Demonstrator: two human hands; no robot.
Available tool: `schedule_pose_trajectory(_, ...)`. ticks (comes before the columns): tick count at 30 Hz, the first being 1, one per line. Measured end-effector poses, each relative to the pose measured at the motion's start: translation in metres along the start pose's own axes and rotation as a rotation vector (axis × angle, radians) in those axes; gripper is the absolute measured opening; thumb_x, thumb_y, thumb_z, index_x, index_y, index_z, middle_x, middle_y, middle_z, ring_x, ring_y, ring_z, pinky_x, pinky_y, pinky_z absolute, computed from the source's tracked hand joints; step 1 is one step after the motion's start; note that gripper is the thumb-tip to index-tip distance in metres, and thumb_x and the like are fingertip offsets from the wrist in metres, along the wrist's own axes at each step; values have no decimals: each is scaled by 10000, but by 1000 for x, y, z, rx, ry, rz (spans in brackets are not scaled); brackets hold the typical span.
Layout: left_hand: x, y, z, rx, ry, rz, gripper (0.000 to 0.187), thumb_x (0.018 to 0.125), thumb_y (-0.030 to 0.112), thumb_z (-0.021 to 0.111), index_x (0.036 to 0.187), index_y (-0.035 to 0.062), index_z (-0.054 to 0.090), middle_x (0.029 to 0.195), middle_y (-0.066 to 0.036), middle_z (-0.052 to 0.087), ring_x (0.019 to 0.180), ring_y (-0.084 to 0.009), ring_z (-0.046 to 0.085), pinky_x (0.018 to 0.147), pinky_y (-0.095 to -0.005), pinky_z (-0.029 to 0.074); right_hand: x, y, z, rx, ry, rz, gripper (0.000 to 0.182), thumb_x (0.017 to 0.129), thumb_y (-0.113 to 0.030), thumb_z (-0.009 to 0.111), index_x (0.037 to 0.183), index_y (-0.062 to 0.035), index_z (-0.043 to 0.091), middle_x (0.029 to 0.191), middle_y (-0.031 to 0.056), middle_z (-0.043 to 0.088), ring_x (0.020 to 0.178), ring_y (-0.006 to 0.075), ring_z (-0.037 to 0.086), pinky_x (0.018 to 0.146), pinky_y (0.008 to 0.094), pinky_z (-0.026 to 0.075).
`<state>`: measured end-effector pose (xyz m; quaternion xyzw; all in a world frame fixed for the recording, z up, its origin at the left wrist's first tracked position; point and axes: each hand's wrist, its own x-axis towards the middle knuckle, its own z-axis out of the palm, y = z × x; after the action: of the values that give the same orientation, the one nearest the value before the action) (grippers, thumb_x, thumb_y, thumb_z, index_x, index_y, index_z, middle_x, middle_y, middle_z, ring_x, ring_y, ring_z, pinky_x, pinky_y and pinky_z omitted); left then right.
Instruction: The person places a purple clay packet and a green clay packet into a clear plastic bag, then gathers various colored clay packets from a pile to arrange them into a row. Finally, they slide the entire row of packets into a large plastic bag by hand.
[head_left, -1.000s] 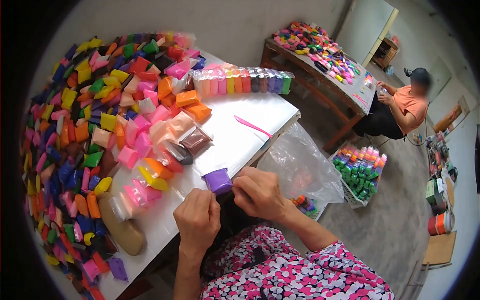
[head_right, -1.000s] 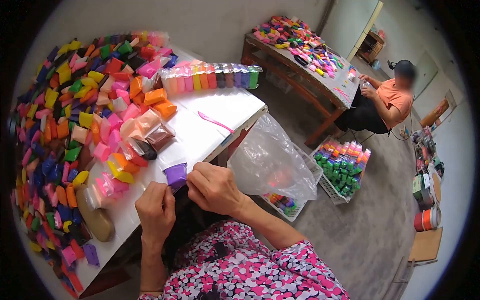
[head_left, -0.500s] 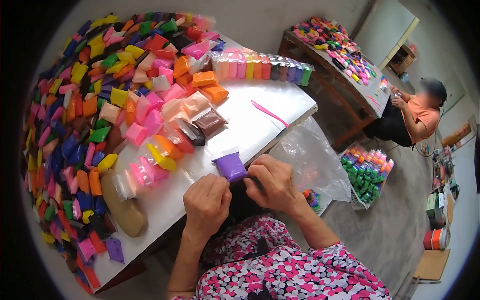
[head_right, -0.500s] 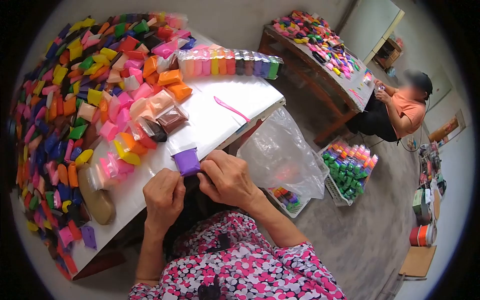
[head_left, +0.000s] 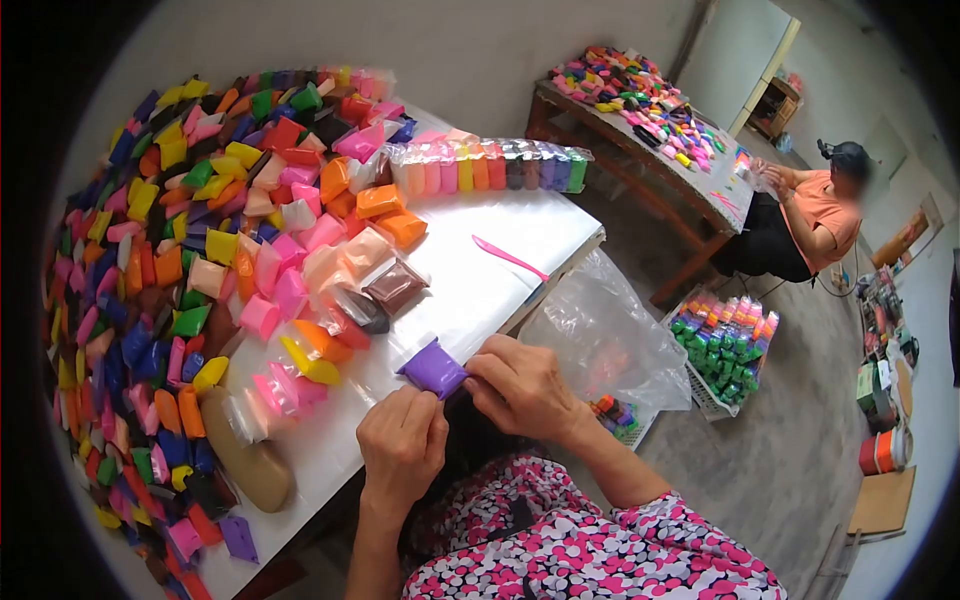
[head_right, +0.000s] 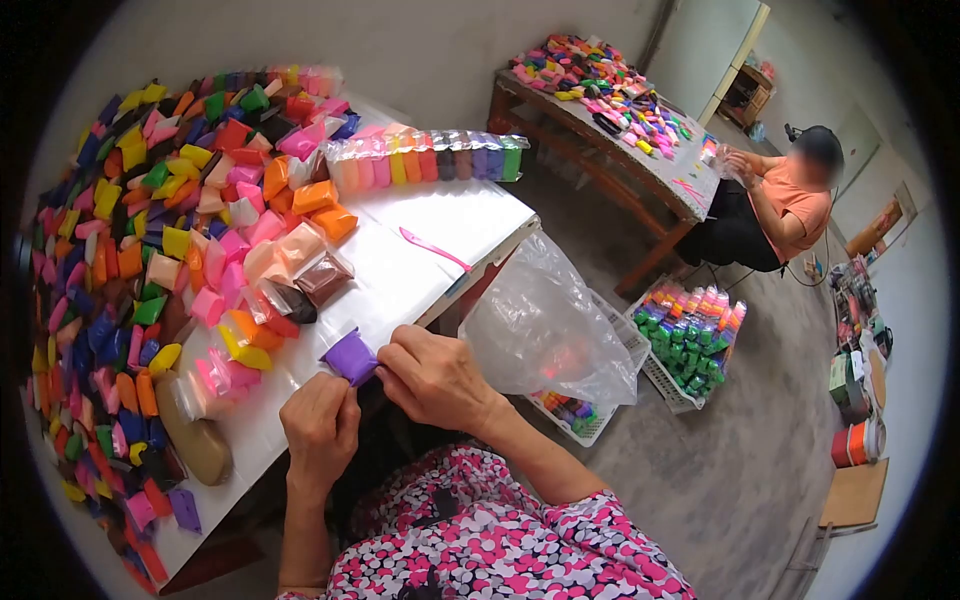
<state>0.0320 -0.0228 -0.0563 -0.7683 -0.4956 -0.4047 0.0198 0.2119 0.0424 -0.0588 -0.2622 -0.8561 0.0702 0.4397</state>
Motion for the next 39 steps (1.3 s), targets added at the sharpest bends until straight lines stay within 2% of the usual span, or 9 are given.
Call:
schedule_pose_trajectory(6,7,14,-8,54,-36,-63,128,808,-3,622,808,14,495,694,-138,472,591,-345,522,528,-435,404,-2,0,2,21,25,-37,154,757,-48,683,878,-24,590,774,96,534,674,259,590,569,355,493)
schedule_pose_trajectory(15,2,-4,-6,39,6,32,184,728,15,658,716,37,475,639,-104,433,561,-296,507,504,-393,408,-4,-4,0,-47,49,-156,184,690,-25,683,806,-43,540,724,75,501,626,230,559,542,335,465)
schedule_pose_trajectory(23,-6,-3,1,49,65,107,150,723,-23,643,848,-8,562,737,-132,519,626,-311,547,533,-399,432,-13,1,8,35,144,-126,182,696,14,686,832,-30,574,724,73,525,594,239,552,517,327,462)
schedule_pose_trajectory(27,-8,-7,4,106,145,146,168,754,19,646,908,-16,591,791,-126,546,637,-285,553,544,-374,450,-20,-10,3,478,18,263,120,815,-37,694,857,-5,587,736,78,544,570,158,521,522,273,437)
schedule_pose_trajectory(28,-9,-6,5,101,166,141,178,761,18,646,925,-23,593,808,-135,559,650,-290,565,553,-374,459,-24,-9,3,591,-4,395,124,859,-61,678,867,7,574,748,37,552,598,95,498,532,247,421)
schedule_pose_trajectory(29,-10,-6,6,97,188,137,188,767,16,645,942,-30,595,826,-143,571,664,-296,577,561,-375,468,-26,-10,7,851,38,564,138,893,-104,642,949,16,602,780,0,560,626,64,491,536,233,421)
schedule_pose_trajectory(31,-9,-3,7,61,233,140,193,778,9,642,960,-39,596,853,-157,589,685,-305,595,572,-377,481,-17,-12,-1,1090,-7,781,270,926,-135,571,1138,32,590,832,22,591,660,54,502,531,200,408)
schedule_pose_trajectory(34,-2,6,8,-17,274,159,186,785,-5,639,961,-44,597,861,-162,596,692,-311,602,574,-376,486,-11,-3,-7,1647,-117,816,452,918,-183,552,1305,46,504,991,97,651,696,43,513,533,171,402)
schedule_pose_trajectory(39,19,18,2,-97,123,128,258,768,5,662,1011,-41,589,845,-143,583,730,-324,581,660,-393,484,0,0,-13,1578,-12,771,630,857,-262,643,1371,44,444,1223,164,622,733,51,561,511,145,398)
